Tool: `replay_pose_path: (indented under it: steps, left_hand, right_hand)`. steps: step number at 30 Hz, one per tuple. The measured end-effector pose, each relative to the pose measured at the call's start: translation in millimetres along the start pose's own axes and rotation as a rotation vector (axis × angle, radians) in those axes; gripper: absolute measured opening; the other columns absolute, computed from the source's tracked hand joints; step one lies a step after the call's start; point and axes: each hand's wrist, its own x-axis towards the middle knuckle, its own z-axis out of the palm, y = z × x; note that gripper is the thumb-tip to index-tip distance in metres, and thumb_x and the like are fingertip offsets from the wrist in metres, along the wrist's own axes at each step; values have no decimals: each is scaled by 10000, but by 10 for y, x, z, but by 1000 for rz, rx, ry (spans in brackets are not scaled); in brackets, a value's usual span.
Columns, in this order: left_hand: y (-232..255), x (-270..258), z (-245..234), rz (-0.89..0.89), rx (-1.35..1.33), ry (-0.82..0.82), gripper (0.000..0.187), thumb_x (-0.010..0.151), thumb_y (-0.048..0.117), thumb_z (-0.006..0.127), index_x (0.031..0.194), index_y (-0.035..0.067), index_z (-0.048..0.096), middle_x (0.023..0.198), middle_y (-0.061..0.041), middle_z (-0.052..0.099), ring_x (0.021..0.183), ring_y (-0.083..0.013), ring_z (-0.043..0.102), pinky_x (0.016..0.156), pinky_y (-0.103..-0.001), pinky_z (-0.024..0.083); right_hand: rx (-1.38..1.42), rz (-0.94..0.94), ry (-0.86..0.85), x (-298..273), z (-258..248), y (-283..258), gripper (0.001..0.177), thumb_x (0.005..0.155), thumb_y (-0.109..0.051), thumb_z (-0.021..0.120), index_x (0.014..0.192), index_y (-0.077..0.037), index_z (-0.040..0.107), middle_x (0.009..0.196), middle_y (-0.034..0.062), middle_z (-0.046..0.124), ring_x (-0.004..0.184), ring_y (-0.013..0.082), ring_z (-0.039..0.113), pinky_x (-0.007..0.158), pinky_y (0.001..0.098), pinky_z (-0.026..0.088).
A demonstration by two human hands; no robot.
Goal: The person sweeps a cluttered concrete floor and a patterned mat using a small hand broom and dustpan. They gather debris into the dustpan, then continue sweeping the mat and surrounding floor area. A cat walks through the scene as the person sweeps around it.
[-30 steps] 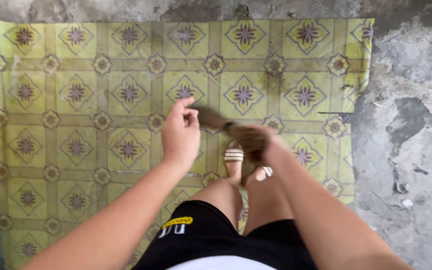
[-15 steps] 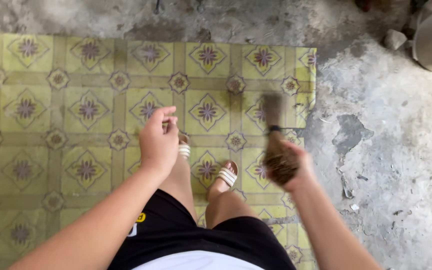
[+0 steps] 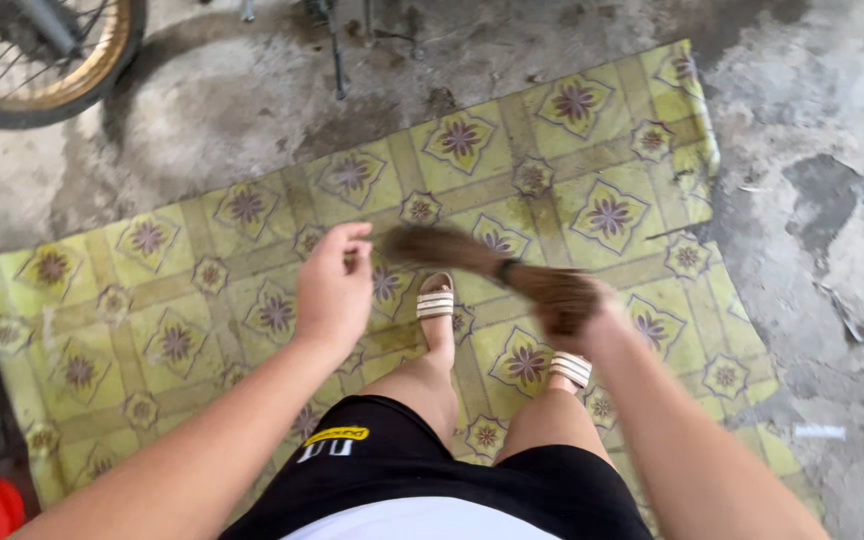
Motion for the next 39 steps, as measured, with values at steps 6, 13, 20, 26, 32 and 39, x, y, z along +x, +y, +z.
replay_pose_path:
  steps: [6, 13, 20, 26, 32, 39]
  left_hand:
    - [-136, 257, -81, -7, 80, -120, 240, 927, 58, 627, 1157, 77, 692, 1021, -134, 725, 771, -243, 715, 699, -362, 554]
    - [-60, 447, 67, 41, 25, -160, 174, 966, 92, 628, 1116, 83, 717, 1028, -129, 743, 790, -234, 719, 720, -355, 560]
    - [-49, 762, 149, 1, -37, -91, 165, 969, 65, 622, 1115, 51, 697, 1029, -121, 741, 794, -219, 726, 713, -346, 573]
    - [-37, 737, 145, 55, 45, -29, 171, 965, 57, 630, 1117, 49, 708, 1024, -124, 747, 829, -218, 737, 744, -340, 571]
    - [120, 715, 254, -49, 109, -86, 180, 976, 72, 618, 1136, 51, 698, 1030, -129, 738, 794, -237, 712, 722, -353, 548]
    - [502, 871, 688, -13, 52, -99, 219, 940, 57, 604, 1138, 60, 696, 1035, -116, 742, 813, -214, 726, 737, -342, 560]
  right_hand:
    - [233, -520, 282, -1135, -702, -686, 499, 1027, -395, 323, 1070, -40, 670, 860, 120, 680, 663, 143, 626, 519, 222, 501]
    - [-216, -365, 151, -909, 563, 299, 372, 776, -410, 696, 977, -97, 702, 863, 98, 691, 727, 265, 643, 581, 395, 510]
    - [-344, 12, -127, 44, 1546, 985, 279, 878, -359, 644, 970, -100, 695, 808, 60, 678, 653, 204, 623, 510, 351, 501]
    - [154, -204, 84, -10, 626, -285, 242, 978, -284, 570, 946, -64, 664, 725, 52, 654, 550, 157, 603, 440, 311, 509]
    - [404, -572, 352, -1105, -812, -1752, 450, 1021, -368, 349, 1012, -64, 681, 834, 94, 701, 616, 133, 622, 486, 233, 487]
    - [-65, -652, 433, -1173, 424, -1259, 309, 793, -450, 543, 859, -202, 715, 935, 54, 697, 799, 235, 628, 637, 438, 521]
